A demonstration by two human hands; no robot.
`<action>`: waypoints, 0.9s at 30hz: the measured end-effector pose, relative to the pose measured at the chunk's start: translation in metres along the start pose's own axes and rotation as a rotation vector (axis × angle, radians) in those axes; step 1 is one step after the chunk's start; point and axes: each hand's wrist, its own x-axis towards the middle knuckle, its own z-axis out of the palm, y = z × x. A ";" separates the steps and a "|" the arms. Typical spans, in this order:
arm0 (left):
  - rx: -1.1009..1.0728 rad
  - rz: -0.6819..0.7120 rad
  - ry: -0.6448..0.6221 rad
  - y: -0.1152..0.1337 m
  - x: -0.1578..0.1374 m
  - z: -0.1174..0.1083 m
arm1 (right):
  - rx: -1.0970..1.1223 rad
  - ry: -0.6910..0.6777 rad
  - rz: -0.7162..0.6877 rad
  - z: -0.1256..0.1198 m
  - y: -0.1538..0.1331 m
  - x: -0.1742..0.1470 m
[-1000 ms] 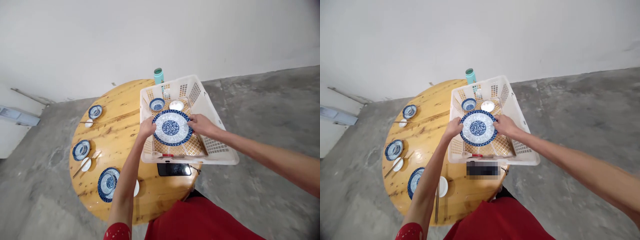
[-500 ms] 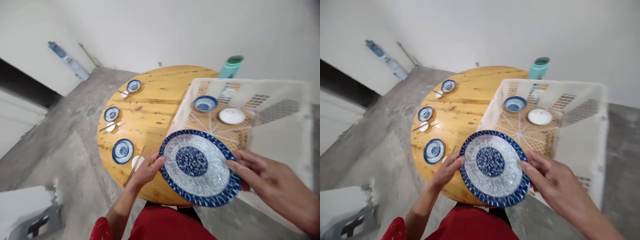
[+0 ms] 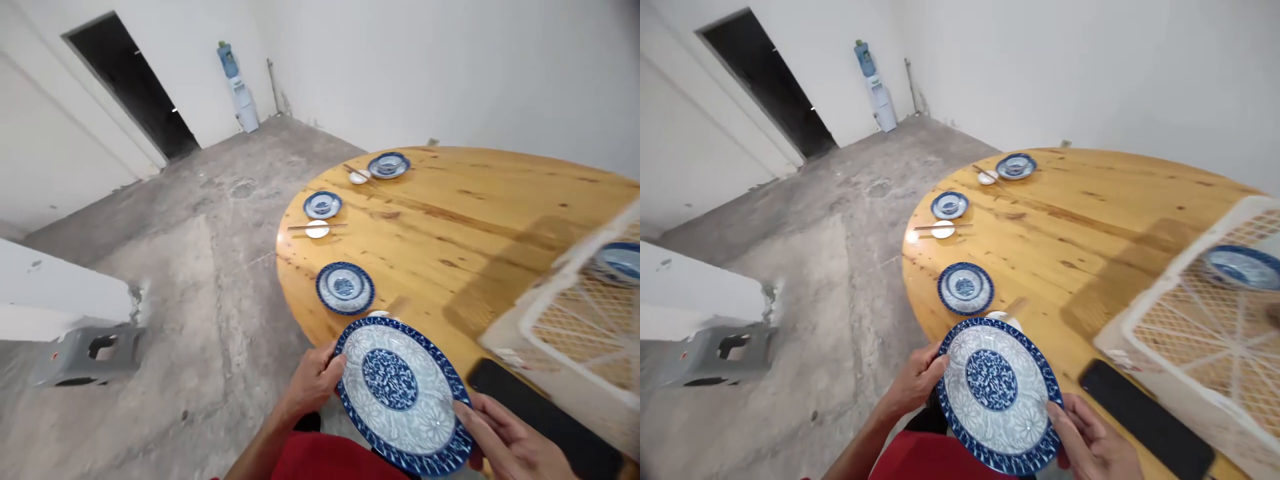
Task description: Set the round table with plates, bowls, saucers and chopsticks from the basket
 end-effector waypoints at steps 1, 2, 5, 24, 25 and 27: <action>0.023 -0.006 0.035 -0.013 -0.010 -0.020 | 0.006 -0.018 -0.012 0.028 -0.003 -0.003; 0.043 -0.018 0.068 -0.024 -0.020 -0.040 | 0.009 -0.047 -0.021 0.055 -0.007 -0.006; 0.050 -0.065 0.165 -0.053 -0.051 -0.097 | 0.021 -0.164 -0.020 0.130 -0.024 -0.009; -0.074 -0.309 0.501 -0.146 -0.031 -0.258 | -0.046 -0.421 -0.117 0.338 -0.122 0.091; -0.058 -0.307 0.508 -0.146 -0.018 -0.270 | -0.030 -0.412 -0.128 0.347 -0.127 0.103; -0.044 -0.299 0.528 -0.146 0.008 -0.294 | -0.002 -0.384 -0.166 0.366 -0.140 0.128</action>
